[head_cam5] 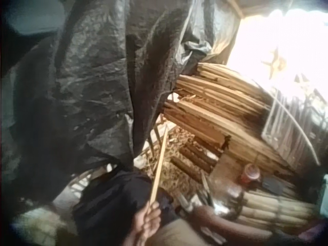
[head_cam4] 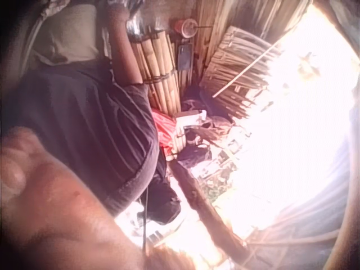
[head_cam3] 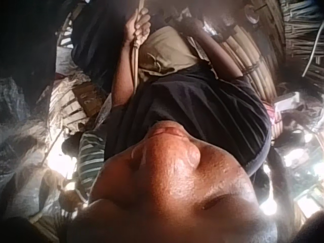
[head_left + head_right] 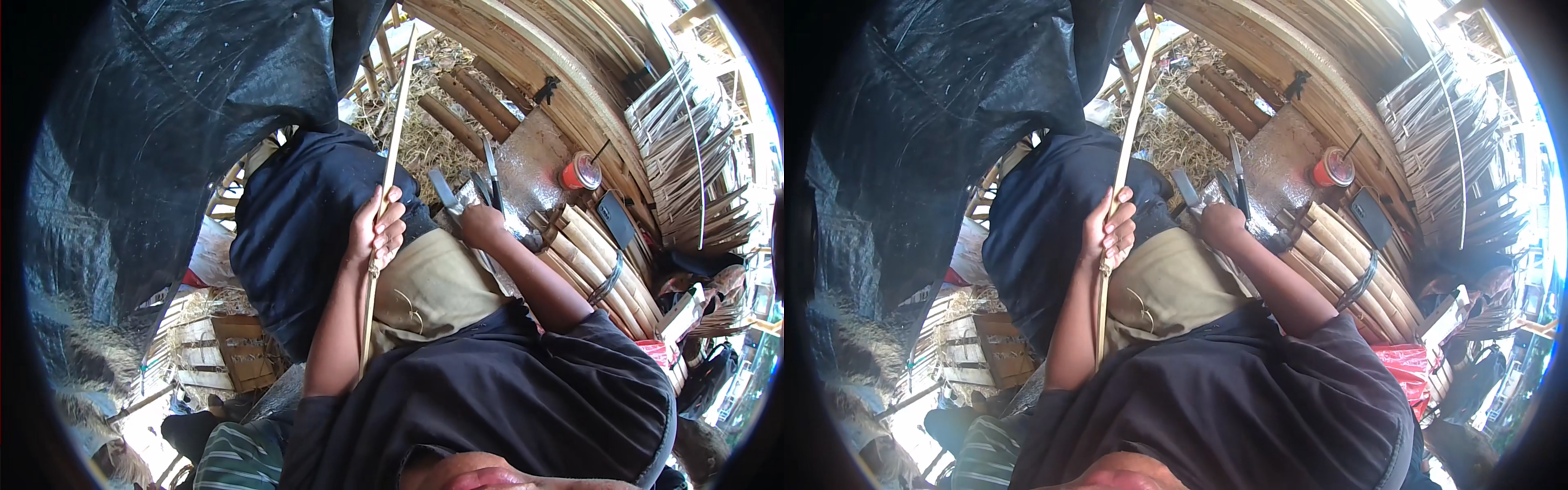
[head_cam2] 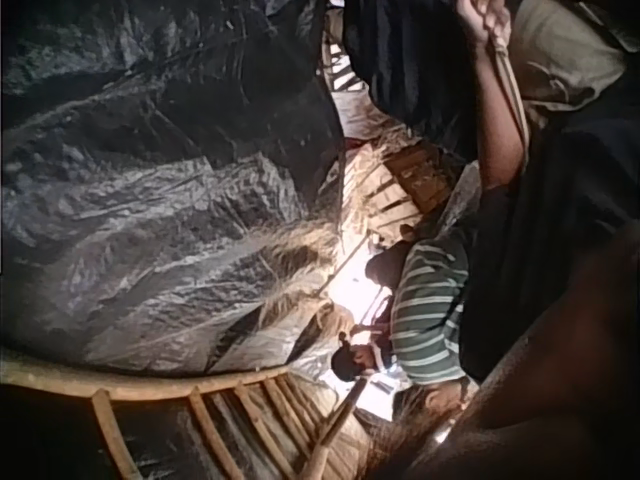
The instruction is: The person whittles a thin wooden rod by hand using a blade to shave off strips while holding the rod across their lap.
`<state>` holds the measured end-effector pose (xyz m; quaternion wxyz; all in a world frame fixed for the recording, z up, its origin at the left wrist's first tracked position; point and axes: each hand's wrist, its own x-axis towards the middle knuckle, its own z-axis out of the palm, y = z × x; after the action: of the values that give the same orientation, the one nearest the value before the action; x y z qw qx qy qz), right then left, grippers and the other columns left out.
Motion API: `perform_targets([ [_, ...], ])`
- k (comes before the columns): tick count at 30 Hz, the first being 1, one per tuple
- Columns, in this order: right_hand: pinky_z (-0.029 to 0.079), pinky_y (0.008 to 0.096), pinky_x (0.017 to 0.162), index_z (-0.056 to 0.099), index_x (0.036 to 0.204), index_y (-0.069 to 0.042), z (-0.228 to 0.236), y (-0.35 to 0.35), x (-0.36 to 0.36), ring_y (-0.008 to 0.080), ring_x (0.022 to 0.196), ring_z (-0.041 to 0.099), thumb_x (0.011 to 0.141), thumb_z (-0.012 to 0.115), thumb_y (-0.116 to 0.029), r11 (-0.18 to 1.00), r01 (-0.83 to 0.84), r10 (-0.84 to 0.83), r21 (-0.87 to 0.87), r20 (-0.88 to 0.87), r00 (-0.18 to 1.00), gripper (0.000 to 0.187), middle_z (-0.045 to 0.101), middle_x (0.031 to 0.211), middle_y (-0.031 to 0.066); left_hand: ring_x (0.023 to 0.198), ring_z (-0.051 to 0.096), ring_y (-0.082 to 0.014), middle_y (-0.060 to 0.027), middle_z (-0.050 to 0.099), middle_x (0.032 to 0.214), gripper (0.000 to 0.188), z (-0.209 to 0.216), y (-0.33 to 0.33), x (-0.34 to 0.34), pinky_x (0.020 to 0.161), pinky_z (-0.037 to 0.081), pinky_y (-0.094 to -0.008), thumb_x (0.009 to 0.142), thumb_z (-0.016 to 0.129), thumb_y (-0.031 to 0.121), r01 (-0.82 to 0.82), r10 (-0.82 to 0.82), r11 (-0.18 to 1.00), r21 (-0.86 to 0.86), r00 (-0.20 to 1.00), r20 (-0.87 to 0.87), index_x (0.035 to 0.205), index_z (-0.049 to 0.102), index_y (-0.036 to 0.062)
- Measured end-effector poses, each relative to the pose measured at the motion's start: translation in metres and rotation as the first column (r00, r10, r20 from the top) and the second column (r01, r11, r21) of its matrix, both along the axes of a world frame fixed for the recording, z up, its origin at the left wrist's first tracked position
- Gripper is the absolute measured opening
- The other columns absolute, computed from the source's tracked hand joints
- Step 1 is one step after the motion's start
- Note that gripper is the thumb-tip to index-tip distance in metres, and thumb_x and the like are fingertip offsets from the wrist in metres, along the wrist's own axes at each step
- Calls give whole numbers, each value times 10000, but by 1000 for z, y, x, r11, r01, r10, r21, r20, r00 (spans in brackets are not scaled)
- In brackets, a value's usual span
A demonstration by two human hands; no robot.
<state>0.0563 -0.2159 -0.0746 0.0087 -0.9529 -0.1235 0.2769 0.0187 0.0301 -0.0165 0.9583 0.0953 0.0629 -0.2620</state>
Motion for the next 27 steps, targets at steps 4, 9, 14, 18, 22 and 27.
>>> perform_targets([
  [4, 573, 440, 680, 709, 897, -13, 42, 14, -3, 346, 767, 719, 880, 675, -436, 998, -7, 3, 57, 71, 997, 425, 722, 826, 175, 342, 345, -46, 43, 352, 556, 288, -5, 2, 0, 271, 367, -190, 1075, 362, 373, 5, -5, 998, -56, 1000, 12, 1005, 437, 104],
  [9, 496, 437, 560, 625, 582, 3, 172, 56, -39, 365, 548, 624, 836, 619, -678, 840, -228, 302, 492, -75, 950, 727, 590, 575, 190, 350, 346, -53, 40, 349, 560, 279, -3, 3, -1, 279, 359, -190, 1083, 332, 344, 3, -4, 999, -40, 1000, -5, 1011, 440, 97],
  [14, 528, 418, 660, 702, 808, -69, 141, 69, -63, 327, 716, 676, 861, 663, -382, 736, -514, 581, 439, -22, 814, 320, 680, 726, 137, 353, 340, -57, 32, 354, 569, 274, -3, 3, 1, 280, 331, -192, 1086, 322, 324, -35, 32, 988, -154, 999, -19, 1013, 439, 87],
  [18, 513, 331, 600, 695, 941, -51, 130, 42, 27, 159, 686, 649, 856, 573, -141, 307, 51, 668, 950, -253, 700, 174, 657, 702, 59, 358, 368, -63, 27, 358, 574, 265, -1, 3, -5, 288, 378, -208, 1087, 320, 310, -57, 53, 988, -146, 998, -33, 1022, 439, 82],
  [22, 533, 328, 651, 649, 1066, -4, 144, 40, 33, 168, 727, 654, 921, 514, -38, 634, -70, -3, 770, 93, 996, 201, 654, 752, 115, 361, 382, -70, 25, 368, 577, 254, -4, 4, -5, 289, 381, -207, 1085, 333, 310, -73, 64, 968, -239, 997, -42, 1018, 440, 89],
  [27, 550, 450, 805, 443, 1416, -70, 126, 5, 32, 382, 936, 687, 909, 595, -77, 789, -168, -169, 591, 471, 866, 529, 685, 1000, 242, 354, 388, -77, 23, 374, 569, 256, -1, -3, 1, 289, 379, -217, 1083, 335, 332, 18, -24, 990, -142, 999, -41, 1031, 423, 97],
])
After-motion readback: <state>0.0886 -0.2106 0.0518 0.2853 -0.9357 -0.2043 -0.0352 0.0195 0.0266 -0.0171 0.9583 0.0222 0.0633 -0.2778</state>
